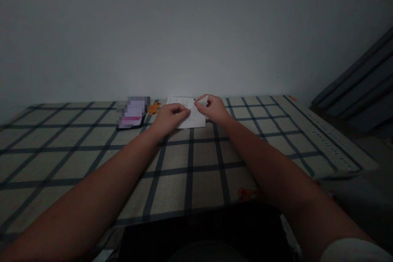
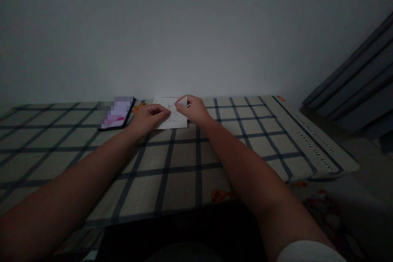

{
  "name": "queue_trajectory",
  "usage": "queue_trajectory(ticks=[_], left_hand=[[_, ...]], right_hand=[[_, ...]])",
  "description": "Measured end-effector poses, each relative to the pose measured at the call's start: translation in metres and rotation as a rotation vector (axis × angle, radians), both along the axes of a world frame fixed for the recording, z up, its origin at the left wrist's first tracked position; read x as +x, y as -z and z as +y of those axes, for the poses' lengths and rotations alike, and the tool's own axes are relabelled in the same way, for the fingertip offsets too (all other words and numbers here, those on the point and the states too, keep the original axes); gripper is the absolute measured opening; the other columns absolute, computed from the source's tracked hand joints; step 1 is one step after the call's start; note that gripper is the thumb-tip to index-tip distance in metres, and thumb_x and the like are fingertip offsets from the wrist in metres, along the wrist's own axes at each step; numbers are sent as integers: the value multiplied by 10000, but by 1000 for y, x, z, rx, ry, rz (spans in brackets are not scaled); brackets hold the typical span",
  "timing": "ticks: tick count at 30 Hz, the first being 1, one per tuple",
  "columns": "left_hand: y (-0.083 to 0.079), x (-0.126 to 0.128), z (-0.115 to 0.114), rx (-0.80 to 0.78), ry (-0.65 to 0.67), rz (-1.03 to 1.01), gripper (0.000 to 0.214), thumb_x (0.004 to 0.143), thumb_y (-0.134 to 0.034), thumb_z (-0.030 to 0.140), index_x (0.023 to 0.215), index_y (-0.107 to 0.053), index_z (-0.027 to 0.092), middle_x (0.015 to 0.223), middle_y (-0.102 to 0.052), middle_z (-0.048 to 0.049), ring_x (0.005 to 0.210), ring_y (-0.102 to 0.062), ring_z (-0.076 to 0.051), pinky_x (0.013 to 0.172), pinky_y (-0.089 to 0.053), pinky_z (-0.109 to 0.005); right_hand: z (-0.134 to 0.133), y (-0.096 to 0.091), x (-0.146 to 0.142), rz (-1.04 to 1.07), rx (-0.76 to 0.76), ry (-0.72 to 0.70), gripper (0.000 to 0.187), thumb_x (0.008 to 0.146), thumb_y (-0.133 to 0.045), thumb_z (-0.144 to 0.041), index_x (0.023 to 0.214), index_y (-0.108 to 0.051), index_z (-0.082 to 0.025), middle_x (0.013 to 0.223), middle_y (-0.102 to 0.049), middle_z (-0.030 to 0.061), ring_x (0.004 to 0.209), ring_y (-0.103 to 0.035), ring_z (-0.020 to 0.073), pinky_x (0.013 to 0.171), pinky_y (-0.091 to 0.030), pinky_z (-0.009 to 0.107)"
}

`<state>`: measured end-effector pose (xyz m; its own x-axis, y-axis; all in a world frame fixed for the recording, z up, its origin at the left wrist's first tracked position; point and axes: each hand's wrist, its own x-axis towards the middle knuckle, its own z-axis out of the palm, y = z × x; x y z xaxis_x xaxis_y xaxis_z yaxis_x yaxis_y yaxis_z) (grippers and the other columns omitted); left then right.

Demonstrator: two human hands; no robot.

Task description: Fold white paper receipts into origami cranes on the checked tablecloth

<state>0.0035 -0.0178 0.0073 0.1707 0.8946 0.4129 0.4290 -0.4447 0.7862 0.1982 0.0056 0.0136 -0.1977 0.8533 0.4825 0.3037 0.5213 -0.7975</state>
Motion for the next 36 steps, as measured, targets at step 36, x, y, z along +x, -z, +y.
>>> queue_trajectory(ticks=[36], left_hand=[[5, 3, 2, -323, 156, -237, 511, 809, -629, 590, 1106, -711, 182, 1004, -740, -93, 782, -677, -188, 641, -510, -264]], right_hand=[[5, 1, 3, 177, -316, -306, 304, 777, -719, -453, 727, -608, -174, 733, -639, 0, 656, -569, 98, 649, -472, 237]])
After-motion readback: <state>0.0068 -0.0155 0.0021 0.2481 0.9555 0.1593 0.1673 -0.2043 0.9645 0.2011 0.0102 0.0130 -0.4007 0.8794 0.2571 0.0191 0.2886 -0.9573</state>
